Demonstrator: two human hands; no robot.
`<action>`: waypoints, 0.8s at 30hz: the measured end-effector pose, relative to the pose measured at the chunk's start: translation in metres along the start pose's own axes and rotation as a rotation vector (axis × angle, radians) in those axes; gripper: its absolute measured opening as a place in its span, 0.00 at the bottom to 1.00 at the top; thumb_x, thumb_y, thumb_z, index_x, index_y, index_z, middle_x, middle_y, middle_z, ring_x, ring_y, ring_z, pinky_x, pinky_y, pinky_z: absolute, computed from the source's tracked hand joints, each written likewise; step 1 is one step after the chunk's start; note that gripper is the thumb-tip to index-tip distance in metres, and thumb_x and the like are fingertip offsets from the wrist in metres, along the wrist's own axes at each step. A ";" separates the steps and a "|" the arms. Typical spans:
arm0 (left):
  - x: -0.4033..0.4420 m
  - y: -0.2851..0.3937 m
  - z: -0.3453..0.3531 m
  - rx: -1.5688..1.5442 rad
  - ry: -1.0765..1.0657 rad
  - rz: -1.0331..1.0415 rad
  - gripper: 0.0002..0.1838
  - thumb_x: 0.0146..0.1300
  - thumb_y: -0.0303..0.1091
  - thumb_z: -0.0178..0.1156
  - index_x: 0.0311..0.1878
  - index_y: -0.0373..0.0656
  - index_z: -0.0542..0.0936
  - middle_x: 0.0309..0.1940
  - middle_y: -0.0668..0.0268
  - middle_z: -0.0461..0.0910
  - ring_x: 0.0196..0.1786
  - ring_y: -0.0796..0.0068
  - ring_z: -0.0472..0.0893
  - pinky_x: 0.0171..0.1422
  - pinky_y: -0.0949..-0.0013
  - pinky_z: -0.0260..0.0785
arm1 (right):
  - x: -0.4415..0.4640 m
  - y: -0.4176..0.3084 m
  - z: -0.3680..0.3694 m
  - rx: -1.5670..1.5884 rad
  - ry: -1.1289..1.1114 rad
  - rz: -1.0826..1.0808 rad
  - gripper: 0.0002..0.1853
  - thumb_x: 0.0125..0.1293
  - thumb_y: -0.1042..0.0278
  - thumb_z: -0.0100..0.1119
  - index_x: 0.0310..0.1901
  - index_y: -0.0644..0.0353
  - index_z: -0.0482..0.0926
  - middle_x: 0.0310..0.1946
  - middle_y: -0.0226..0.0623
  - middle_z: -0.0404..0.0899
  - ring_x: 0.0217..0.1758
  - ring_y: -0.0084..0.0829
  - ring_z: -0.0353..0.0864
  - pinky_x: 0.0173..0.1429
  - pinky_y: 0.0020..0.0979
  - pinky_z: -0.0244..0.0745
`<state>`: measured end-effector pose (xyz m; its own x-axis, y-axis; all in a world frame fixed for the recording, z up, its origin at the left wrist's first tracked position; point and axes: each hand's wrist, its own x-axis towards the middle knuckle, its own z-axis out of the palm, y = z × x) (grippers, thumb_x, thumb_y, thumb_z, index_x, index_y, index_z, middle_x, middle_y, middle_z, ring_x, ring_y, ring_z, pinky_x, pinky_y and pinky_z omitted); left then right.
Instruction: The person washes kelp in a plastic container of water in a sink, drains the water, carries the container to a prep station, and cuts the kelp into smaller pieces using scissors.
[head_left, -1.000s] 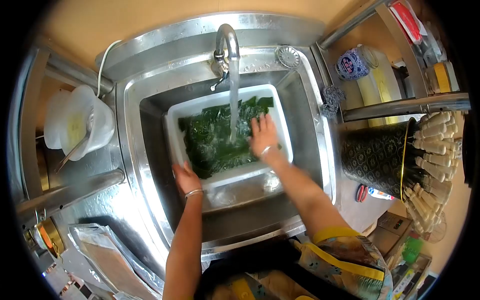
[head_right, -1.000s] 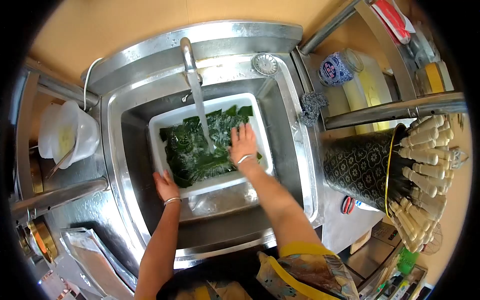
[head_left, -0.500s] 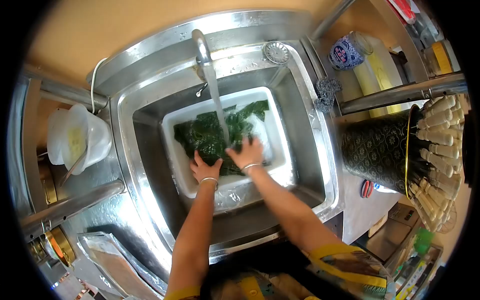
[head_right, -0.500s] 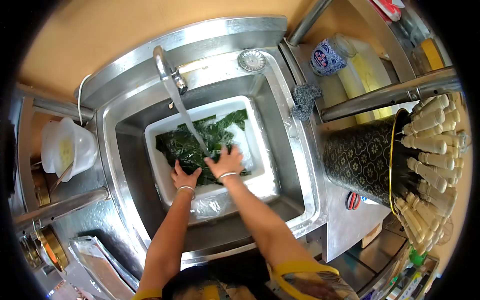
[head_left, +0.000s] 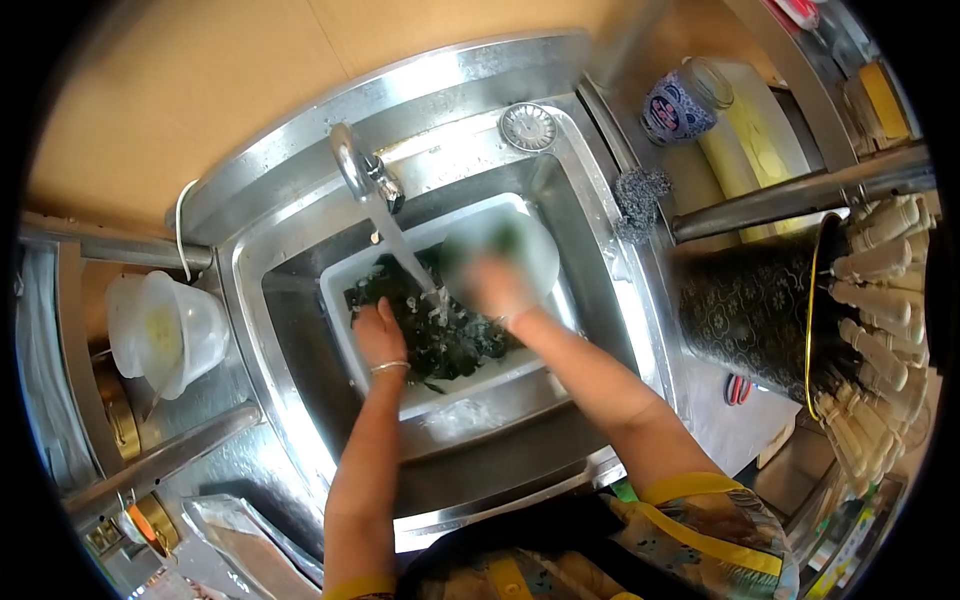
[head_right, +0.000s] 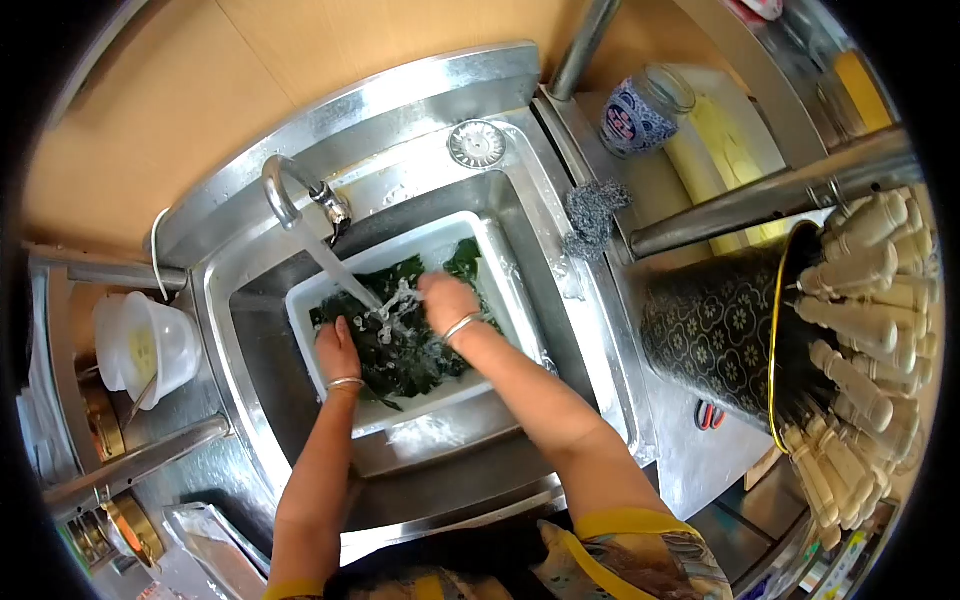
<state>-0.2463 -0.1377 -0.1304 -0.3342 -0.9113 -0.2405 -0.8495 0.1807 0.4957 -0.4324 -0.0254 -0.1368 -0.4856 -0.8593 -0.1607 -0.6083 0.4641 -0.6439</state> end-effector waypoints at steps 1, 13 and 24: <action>0.022 -0.042 0.026 0.003 0.259 0.264 0.25 0.62 0.46 0.57 0.54 0.34 0.75 0.52 0.45 0.74 0.56 0.46 0.72 0.61 0.56 0.63 | 0.016 0.039 0.018 -0.032 0.165 -0.081 0.14 0.53 0.69 0.59 0.43 0.61 0.77 0.46 0.52 0.75 0.50 0.52 0.74 0.54 0.45 0.69; 0.022 -0.029 0.061 -0.798 -0.335 -0.186 0.22 0.61 0.43 0.57 0.51 0.34 0.75 0.42 0.51 0.79 0.45 0.56 0.78 0.50 0.63 0.68 | 0.003 -0.027 0.052 0.627 -0.083 0.325 0.30 0.55 0.56 0.65 0.57 0.63 0.71 0.45 0.51 0.79 0.47 0.48 0.78 0.54 0.38 0.71; -0.029 -0.027 0.004 -0.047 -0.240 0.350 0.23 0.55 0.38 0.64 0.53 0.42 0.73 0.48 0.45 0.74 0.51 0.43 0.73 0.54 0.55 0.67 | -0.021 0.039 0.026 -0.097 -0.141 -0.115 0.17 0.59 0.63 0.57 0.50 0.54 0.79 0.57 0.46 0.73 0.64 0.43 0.66 0.67 0.40 0.59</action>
<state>-0.2149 -0.1146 -0.1403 -0.6895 -0.6849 -0.2356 -0.6503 0.4421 0.6178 -0.4295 0.0051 -0.1783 -0.3208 -0.9263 -0.1974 -0.7156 0.3736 -0.5902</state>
